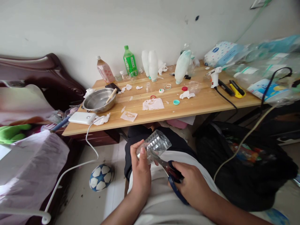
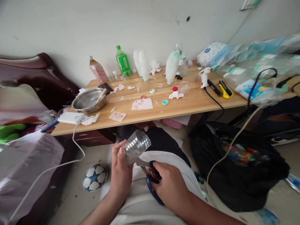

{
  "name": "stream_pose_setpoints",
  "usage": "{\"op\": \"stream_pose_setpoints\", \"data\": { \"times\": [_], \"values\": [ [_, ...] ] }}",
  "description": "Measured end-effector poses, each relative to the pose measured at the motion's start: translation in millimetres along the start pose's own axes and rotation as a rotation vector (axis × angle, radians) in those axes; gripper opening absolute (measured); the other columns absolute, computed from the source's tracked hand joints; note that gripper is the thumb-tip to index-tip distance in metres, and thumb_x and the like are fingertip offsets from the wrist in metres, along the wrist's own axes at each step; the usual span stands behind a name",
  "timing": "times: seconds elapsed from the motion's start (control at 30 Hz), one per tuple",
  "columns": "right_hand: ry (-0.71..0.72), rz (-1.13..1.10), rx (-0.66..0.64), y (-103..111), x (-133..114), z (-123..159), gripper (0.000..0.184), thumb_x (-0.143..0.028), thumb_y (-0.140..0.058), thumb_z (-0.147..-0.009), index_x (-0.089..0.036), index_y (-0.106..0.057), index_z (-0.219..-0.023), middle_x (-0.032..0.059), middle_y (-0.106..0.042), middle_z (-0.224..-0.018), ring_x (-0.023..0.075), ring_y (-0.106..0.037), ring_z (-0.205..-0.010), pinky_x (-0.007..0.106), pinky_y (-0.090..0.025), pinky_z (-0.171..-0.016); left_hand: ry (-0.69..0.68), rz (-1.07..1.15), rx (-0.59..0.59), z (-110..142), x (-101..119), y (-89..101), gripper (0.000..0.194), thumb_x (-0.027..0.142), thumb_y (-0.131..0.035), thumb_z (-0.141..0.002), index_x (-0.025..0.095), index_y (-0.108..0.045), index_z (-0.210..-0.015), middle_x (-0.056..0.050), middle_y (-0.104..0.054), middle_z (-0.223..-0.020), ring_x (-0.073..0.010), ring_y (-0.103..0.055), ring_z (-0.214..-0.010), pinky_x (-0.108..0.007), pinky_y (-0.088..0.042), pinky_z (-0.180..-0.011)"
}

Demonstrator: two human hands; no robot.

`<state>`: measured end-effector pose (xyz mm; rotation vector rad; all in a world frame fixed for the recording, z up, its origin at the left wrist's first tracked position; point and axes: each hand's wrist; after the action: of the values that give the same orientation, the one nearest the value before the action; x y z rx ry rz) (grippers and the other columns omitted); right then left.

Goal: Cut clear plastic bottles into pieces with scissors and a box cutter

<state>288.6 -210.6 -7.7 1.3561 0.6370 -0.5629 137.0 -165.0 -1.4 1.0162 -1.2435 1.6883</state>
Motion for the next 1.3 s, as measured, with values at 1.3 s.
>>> {"op": "stream_pose_setpoints", "data": {
  "times": [1.3],
  "values": [
    [0.039, 0.173, -0.046, 9, 15, 3, 0.01, -0.02, -0.059, -0.083, -0.022, -0.066, -0.076, 0.004, -0.075, -0.076, 0.0194, -0.069, -0.068, 0.027, -0.044, -0.064, -0.057, 0.183, -0.08, -1, -7, 3.0, 0.034, 0.054, -0.052, -0.097, 0.029, -0.056, -0.12, -0.003, -0.068, -0.112, -0.0134, -0.067, -0.087, -0.023, -0.052, -0.077]
  ]
}}
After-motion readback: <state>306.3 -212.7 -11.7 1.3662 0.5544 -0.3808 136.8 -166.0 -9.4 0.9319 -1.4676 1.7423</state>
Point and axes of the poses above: each hand's wrist, its own z-axis away from the middle knuckle, its own y-axis out of the back of the hand, x = y × z
